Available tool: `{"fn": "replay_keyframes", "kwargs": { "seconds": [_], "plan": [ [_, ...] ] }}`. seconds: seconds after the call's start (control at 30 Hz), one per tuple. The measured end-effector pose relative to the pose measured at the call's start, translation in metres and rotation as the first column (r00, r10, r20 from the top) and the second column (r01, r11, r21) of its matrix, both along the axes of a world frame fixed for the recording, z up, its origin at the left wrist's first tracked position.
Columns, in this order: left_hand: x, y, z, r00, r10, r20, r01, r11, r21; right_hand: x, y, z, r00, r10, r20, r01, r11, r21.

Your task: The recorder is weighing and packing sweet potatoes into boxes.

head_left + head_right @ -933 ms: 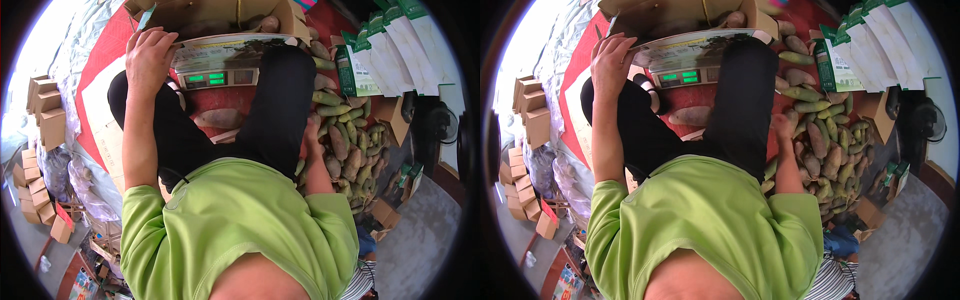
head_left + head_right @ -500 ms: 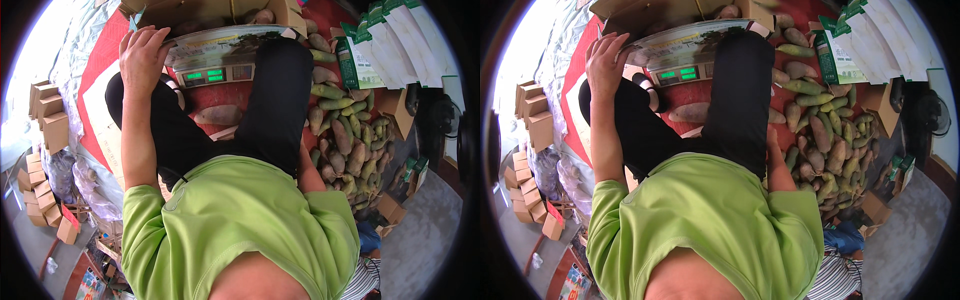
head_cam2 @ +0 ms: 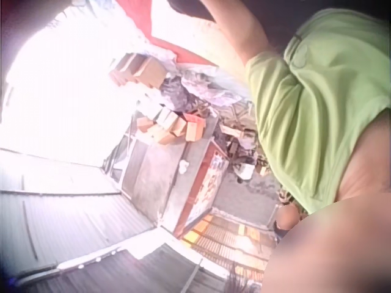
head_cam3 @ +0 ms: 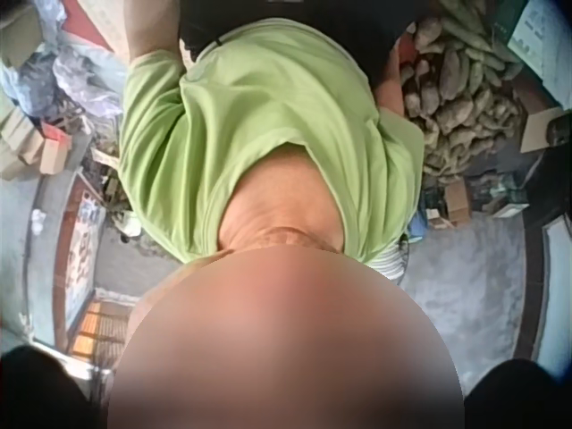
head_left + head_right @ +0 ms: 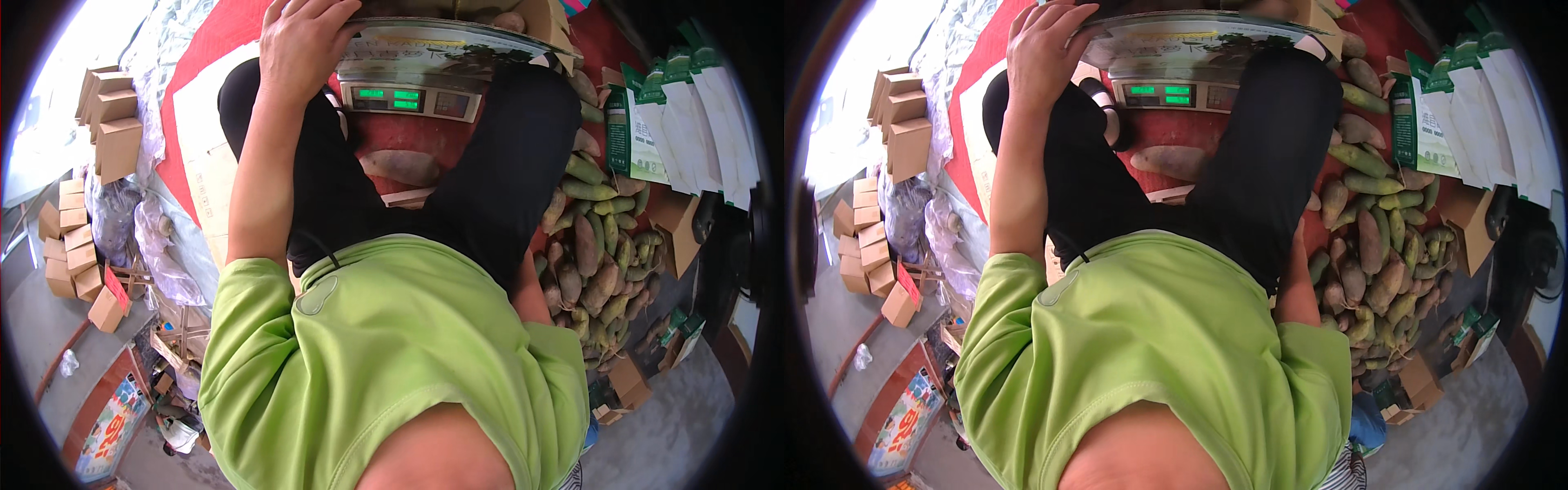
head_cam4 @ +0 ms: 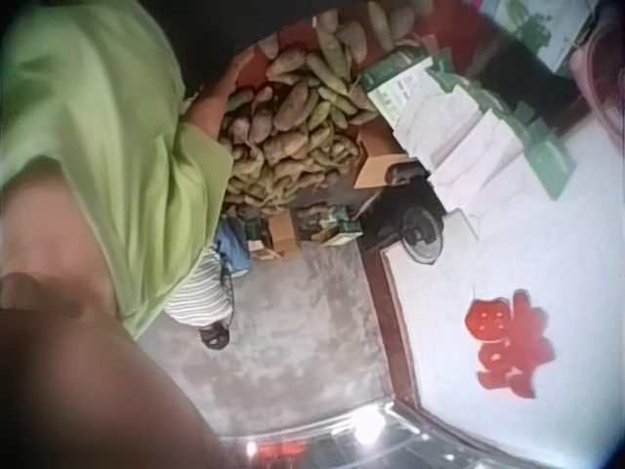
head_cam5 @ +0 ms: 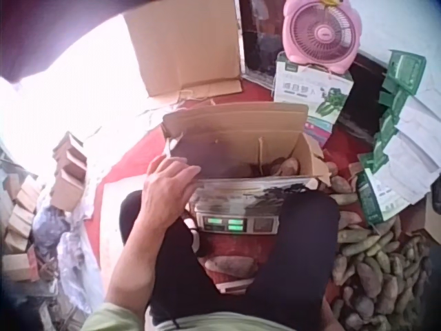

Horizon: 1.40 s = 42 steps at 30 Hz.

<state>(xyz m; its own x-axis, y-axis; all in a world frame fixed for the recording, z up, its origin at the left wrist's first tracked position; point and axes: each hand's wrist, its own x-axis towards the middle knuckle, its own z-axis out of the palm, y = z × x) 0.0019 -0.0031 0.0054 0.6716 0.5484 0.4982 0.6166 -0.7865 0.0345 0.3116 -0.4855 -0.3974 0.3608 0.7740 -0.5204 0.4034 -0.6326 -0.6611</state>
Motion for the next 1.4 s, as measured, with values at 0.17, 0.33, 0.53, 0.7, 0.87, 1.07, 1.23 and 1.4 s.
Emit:
{"fn": "replay_keyframes", "kwargs": {
  "seconds": [0.17, 0.33, 0.53, 0.7, 0.87, 1.07, 1.23, 1.4],
  "plan": [
    [-0.002, 0.001, -0.008, 1.0, 0.026, -0.008, -0.026, 1.0, 0.01, -0.016, 0.025, -0.004, 0.999, -0.047, 0.019, 0.046, 0.998, 0.033],
    [-0.009, 0.007, -0.014, 0.997, 0.07, -0.027, -0.068, 0.996, 0.052, -0.028, 0.034, 0.0, 0.995, -0.095, 0.032, 0.092, 0.993, 0.075],
    [0.003, 0.007, -0.007, 0.999, 0.031, -0.032, -0.03, 0.999, 0.037, -0.026, 0.064, 0.002, 0.983, -0.174, 0.061, 0.163, 0.975, 0.151],
    [-0.002, 0.004, -0.004, 0.997, 0.027, -0.067, -0.03, 0.999, -0.035, -0.012, 0.13, 0.053, 0.914, -0.378, -0.144, 0.401, 0.896, 0.191],
    [0.011, 0.001, 0.003, 0.999, -0.029, -0.031, 0.026, 0.992, -0.121, 0.054, 0.196, 0.145, 0.761, -0.5, -0.415, 0.639, 0.69, 0.341],
    [0.009, 0.009, 0.016, 0.995, -0.05, -0.086, 0.035, 0.985, -0.167, 0.092, 0.325, 0.293, 0.927, -0.372, -0.049, 0.303, 0.665, 0.683],
    [0.008, 0.022, 0.022, 0.985, -0.074, -0.156, 0.047, 0.984, -0.172, 0.077, 0.423, 0.38, 0.836, -0.242, 0.492, -0.246, 0.637, 0.731],
    [0.005, 0.033, 0.018, 0.977, -0.108, -0.182, 0.069, 0.976, -0.205, 0.057, 0.49, 0.402, 0.748, -0.099, 0.656, -0.489, 0.587, 0.646]
  ]
}}
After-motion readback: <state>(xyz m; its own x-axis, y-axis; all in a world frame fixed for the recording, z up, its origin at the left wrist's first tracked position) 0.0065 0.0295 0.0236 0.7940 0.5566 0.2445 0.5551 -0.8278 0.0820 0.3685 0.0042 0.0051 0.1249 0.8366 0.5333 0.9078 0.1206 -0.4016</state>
